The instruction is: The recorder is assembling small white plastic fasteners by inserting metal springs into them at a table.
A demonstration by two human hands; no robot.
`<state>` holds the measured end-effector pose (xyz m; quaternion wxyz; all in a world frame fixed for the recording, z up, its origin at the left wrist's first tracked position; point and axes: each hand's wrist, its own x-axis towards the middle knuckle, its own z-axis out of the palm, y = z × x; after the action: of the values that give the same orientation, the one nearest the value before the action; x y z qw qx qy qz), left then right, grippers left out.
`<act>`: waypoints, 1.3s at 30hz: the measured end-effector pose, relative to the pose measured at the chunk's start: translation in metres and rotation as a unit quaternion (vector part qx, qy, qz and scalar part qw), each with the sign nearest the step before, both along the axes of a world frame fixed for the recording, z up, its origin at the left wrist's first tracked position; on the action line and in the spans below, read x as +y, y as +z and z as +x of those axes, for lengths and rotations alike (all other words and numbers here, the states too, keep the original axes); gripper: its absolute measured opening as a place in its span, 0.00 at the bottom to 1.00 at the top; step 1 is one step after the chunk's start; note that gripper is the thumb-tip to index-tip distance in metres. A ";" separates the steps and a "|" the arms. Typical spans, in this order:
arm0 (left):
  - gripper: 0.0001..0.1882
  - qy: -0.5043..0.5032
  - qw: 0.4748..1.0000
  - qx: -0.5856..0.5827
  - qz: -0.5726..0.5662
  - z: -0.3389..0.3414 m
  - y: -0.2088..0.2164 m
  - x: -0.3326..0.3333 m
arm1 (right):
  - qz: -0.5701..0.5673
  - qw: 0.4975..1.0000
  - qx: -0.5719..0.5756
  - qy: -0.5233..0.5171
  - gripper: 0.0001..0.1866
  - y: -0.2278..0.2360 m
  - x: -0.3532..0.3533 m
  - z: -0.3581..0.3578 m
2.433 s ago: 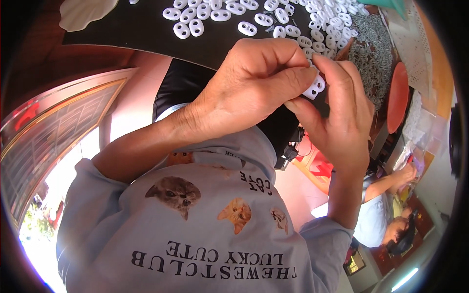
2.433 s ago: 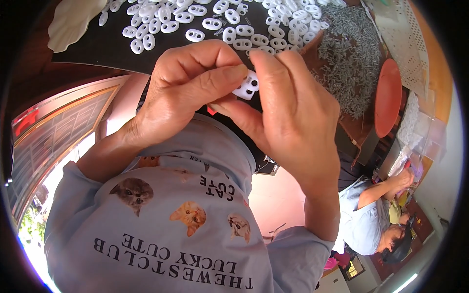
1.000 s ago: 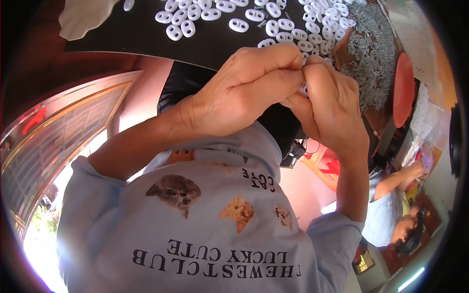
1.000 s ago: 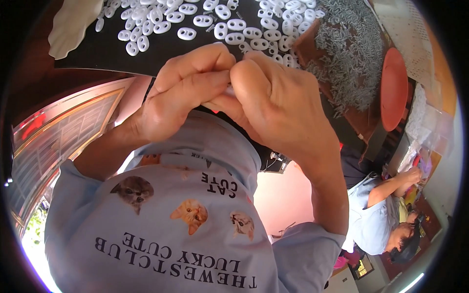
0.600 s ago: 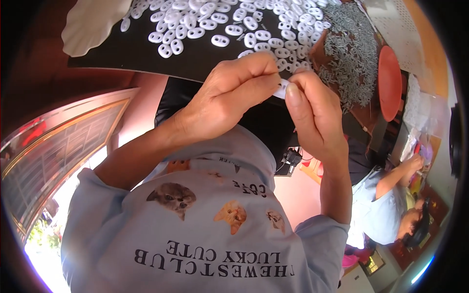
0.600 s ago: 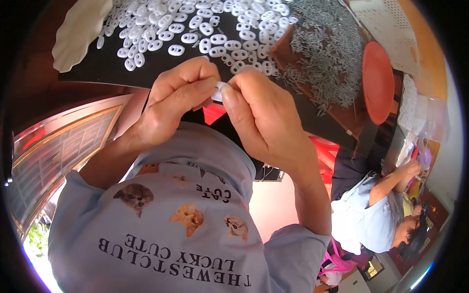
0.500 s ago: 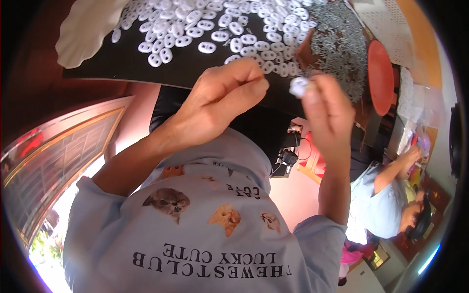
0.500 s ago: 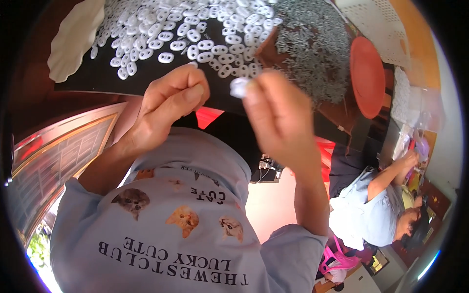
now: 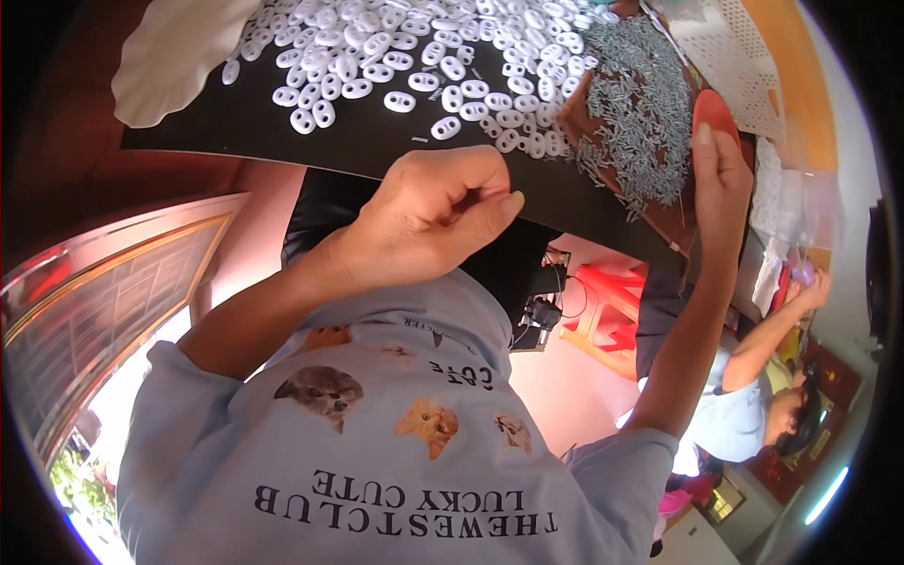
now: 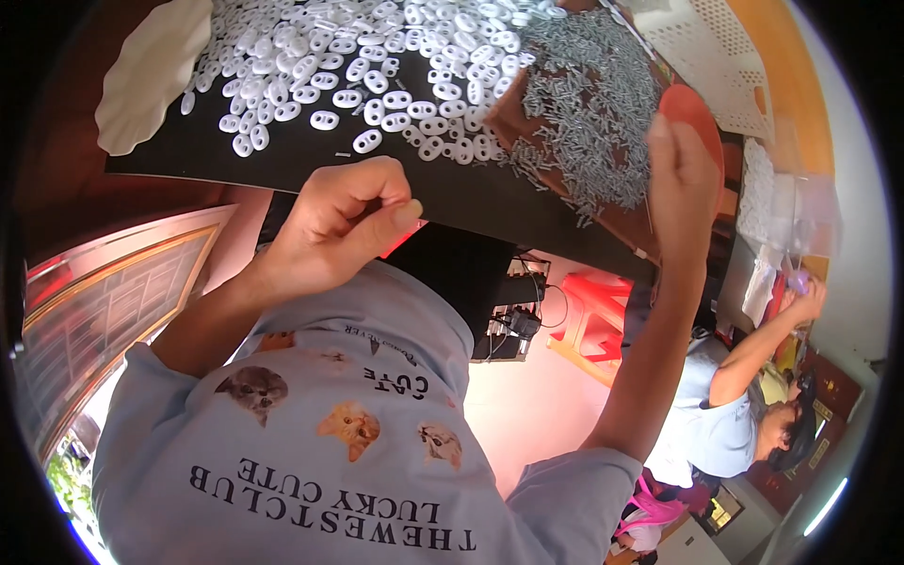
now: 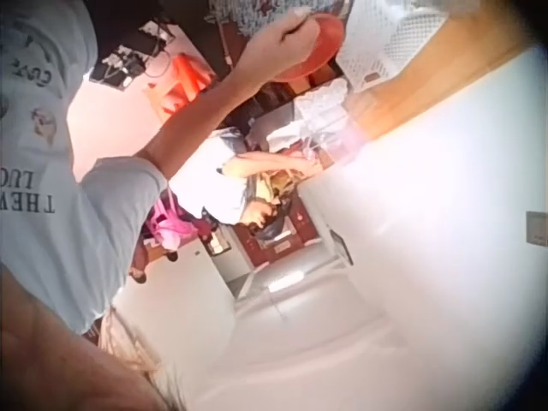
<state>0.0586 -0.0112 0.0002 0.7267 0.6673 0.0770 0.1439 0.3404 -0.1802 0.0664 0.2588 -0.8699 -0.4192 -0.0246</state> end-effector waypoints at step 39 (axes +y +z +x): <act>0.09 0.082 0.973 -0.137 0.169 0.005 -0.003 0.009 | -0.176 0.919 -0.147 0.321 0.04 -0.012 0.155 -0.080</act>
<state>0.0640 -0.0023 -0.0026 0.5926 0.7460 0.0055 0.3037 0.2606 -0.0255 0.0547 0.0308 -0.7067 -0.7068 0.0070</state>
